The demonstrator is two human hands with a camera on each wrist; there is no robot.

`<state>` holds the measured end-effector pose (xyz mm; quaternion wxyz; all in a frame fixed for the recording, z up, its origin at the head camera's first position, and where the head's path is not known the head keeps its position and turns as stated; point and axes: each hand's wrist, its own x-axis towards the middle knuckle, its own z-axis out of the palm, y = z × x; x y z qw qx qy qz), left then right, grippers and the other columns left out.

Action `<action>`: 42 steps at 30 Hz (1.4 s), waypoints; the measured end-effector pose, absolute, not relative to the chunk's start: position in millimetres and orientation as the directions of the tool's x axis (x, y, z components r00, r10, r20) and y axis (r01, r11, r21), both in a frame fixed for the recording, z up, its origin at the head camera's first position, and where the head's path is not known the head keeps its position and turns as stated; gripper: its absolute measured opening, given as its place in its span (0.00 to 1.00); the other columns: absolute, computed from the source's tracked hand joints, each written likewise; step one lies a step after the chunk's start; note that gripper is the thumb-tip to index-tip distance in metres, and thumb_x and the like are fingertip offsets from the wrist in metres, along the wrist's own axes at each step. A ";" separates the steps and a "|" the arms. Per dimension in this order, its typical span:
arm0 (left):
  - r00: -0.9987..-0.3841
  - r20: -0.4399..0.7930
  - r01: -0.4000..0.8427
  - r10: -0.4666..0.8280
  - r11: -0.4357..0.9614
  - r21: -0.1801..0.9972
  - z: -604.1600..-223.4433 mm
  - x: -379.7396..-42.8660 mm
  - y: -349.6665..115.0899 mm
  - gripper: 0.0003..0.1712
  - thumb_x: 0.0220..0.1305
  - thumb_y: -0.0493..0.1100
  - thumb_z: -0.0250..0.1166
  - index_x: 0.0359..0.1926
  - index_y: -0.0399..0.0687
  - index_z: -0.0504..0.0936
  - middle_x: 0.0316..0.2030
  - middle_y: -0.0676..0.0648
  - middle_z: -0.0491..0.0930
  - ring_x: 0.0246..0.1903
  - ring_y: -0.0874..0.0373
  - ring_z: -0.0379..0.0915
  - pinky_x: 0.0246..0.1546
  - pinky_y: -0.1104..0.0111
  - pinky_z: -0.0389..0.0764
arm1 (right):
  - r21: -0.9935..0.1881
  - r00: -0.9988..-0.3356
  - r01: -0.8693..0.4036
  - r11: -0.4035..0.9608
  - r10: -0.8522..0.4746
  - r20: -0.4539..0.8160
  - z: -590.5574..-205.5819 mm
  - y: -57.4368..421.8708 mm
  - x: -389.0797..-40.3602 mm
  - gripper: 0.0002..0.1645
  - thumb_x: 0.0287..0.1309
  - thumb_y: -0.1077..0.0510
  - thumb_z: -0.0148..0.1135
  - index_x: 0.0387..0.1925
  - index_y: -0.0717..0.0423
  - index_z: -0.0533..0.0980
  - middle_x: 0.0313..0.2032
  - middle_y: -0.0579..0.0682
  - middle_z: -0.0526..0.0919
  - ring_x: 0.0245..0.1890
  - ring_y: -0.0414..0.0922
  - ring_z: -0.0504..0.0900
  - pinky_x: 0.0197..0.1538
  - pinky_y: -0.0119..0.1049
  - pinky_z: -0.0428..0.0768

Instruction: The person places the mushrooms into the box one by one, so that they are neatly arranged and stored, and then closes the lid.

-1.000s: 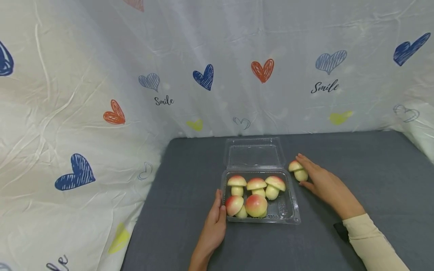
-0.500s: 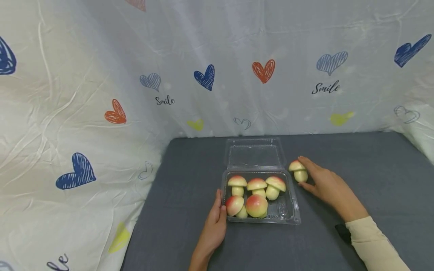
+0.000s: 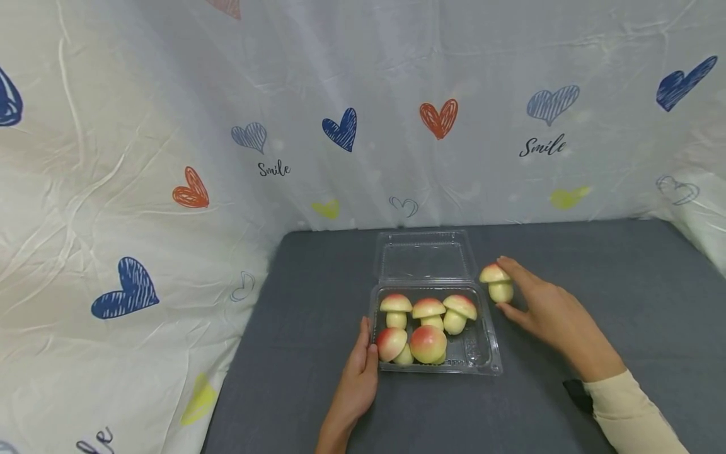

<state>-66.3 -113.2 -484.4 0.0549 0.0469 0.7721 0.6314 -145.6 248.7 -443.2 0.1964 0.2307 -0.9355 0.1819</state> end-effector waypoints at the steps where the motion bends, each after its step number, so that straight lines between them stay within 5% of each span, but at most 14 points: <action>1: -0.989 -0.026 0.003 0.143 0.197 0.980 -484.4 -66.4 -113.1 0.37 0.88 0.41 0.44 0.85 0.40 0.37 0.85 0.42 0.42 0.83 0.47 0.31 0.80 0.45 0.42 | -0.247 -0.811 -0.508 0.825 -0.360 0.462 -442.4 248.2 -144.6 0.53 0.51 0.57 0.84 0.76 0.55 0.67 0.65 0.65 0.80 0.22 0.49 0.84 0.24 0.51 0.80; 7: -0.989 -0.026 0.004 0.144 0.199 0.980 -484.8 -66.1 -112.9 0.37 0.88 0.41 0.44 0.85 0.40 0.37 0.85 0.42 0.41 0.83 0.46 0.31 0.80 0.44 0.42 | -0.244 -0.793 -0.524 0.816 -0.364 0.488 -438.0 244.9 -137.1 0.54 0.50 0.57 0.85 0.76 0.55 0.67 0.65 0.66 0.80 0.42 0.64 0.89 0.35 0.60 0.84; 42: -0.990 -0.034 -0.004 0.140 0.210 0.978 -484.0 -65.0 -113.2 0.37 0.88 0.43 0.45 0.86 0.43 0.38 0.85 0.42 0.41 0.83 0.47 0.31 0.80 0.43 0.42 | -0.230 -0.734 -0.617 0.752 -0.446 0.511 -433.3 215.2 -100.5 0.60 0.45 0.54 0.88 0.79 0.47 0.66 0.67 0.53 0.81 0.43 0.52 0.91 0.34 0.48 0.87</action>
